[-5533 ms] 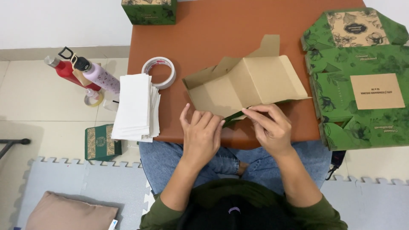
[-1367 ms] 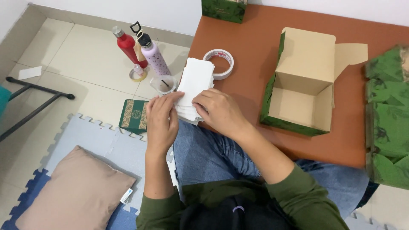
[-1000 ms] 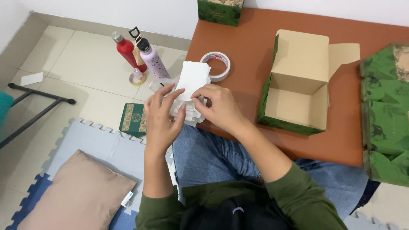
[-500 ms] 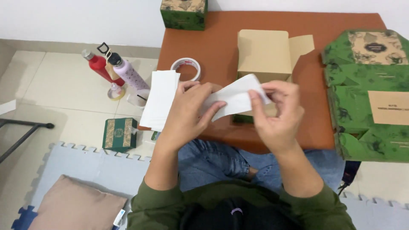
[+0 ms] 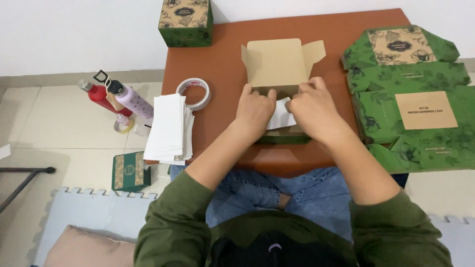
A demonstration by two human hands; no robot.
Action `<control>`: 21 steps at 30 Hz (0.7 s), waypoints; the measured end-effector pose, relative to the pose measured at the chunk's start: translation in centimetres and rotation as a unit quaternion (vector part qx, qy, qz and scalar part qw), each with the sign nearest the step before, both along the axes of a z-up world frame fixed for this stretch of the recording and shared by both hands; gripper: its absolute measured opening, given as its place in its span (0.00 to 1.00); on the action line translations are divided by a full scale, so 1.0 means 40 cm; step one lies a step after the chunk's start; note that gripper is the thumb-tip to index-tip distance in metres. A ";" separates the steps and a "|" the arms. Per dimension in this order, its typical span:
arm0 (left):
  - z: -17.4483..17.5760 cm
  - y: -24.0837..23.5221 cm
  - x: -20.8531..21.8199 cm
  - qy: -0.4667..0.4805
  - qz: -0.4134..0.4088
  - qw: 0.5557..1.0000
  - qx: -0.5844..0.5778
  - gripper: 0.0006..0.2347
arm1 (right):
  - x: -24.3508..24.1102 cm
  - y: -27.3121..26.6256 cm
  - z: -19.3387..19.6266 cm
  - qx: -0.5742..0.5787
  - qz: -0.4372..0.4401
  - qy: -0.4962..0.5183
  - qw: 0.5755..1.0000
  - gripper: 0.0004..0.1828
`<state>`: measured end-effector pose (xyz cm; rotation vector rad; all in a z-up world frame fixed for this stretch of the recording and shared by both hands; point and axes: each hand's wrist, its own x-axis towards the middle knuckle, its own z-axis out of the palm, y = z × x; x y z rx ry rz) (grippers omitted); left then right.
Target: Folding and assembling cardboard packaging boxes by hand on a low table.
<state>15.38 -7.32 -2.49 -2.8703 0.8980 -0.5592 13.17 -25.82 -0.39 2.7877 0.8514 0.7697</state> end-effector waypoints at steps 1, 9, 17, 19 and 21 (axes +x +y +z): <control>-0.014 -0.009 0.009 -0.001 -0.001 1.000 0.001 0.15 | 0.010 0.005 -0.008 0.001 -0.001 -0.001 1.000 0.10; -0.046 -0.014 0.021 0.036 0.023 0.998 0.048 0.09 | 0.056 0.023 -0.073 -0.033 -0.035 0.076 0.996 0.12; 0.018 -0.015 -0.006 0.044 0.047 0.991 0.120 0.07 | 0.057 0.020 -0.086 -0.055 -0.037 0.047 0.997 0.08; 0.014 -0.013 -0.006 0.059 0.042 0.990 0.124 0.06 | 0.055 0.016 -0.093 -0.059 -0.042 0.052 0.996 0.10; 0.016 -0.012 -0.006 0.065 0.037 0.990 0.117 0.07 | 0.041 0.018 -0.072 -0.059 -0.023 0.059 0.996 0.06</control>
